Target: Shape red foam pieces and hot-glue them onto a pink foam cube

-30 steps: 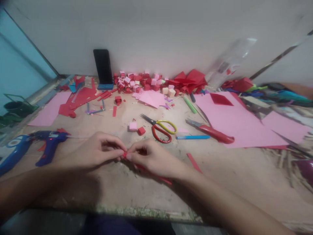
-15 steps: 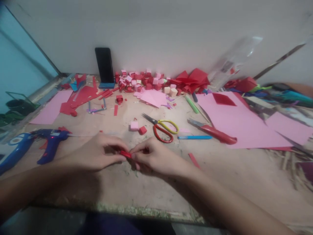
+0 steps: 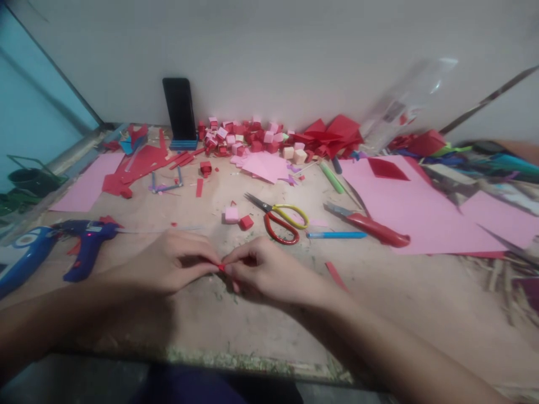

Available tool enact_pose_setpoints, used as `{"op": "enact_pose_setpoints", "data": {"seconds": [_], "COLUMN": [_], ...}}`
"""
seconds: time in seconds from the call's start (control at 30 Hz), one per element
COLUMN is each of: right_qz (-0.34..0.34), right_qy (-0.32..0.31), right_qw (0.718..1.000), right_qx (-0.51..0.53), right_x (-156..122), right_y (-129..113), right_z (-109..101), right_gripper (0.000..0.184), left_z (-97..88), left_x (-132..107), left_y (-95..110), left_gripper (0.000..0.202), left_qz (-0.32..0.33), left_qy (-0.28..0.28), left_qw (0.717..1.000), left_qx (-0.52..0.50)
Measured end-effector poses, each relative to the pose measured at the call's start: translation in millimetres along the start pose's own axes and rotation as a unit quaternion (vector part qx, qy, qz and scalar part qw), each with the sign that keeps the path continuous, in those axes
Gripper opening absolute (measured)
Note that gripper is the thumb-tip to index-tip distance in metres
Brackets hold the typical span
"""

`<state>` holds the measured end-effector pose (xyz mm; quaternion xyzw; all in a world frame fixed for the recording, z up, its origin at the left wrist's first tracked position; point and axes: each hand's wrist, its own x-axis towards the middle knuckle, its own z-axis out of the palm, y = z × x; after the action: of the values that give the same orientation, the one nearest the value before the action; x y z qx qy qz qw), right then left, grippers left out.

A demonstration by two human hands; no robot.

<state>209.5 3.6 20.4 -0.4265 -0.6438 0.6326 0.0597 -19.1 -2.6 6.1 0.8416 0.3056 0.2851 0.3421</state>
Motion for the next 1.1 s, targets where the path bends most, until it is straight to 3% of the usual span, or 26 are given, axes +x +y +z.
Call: {"op": "enact_pose_setpoints", "data": {"seconds": [0.2,0.37,0.57,0.73,1.1], "right_qz": [-0.034,-0.051,-0.097,-0.128,-0.107], "right_qy": [0.063,0.109,0.113,0.104,0.153], "right_qw": [0.995,0.981,0.965,0.954,0.950], "right_qx": [-0.076,-0.154,-0.217,-0.249,-0.249], "right_x": [-3,-8,-8,-6,-7], "right_y": [-4,-10,-8,-6,-7], "right_z": [5,14,18,16,19], "right_gripper": [0.025,0.030,0.030,0.032,0.033], "left_z": [-1.0,-0.8,3.2,2.0,0.6], "left_x": [1,1,-1,-1,-1], "left_y": [1,2,-3,-1,0], "left_gripper": [0.010,0.008,0.010,0.011,0.010], "left_qz": [-0.051,-0.079,-0.040,-0.037,-0.037], "left_qy": [0.021,0.028,-0.007,0.007,0.031], "left_qw": [0.998,0.996,0.998,0.998,0.997], "left_qx": [0.017,0.027,0.054,0.051,0.051]}}
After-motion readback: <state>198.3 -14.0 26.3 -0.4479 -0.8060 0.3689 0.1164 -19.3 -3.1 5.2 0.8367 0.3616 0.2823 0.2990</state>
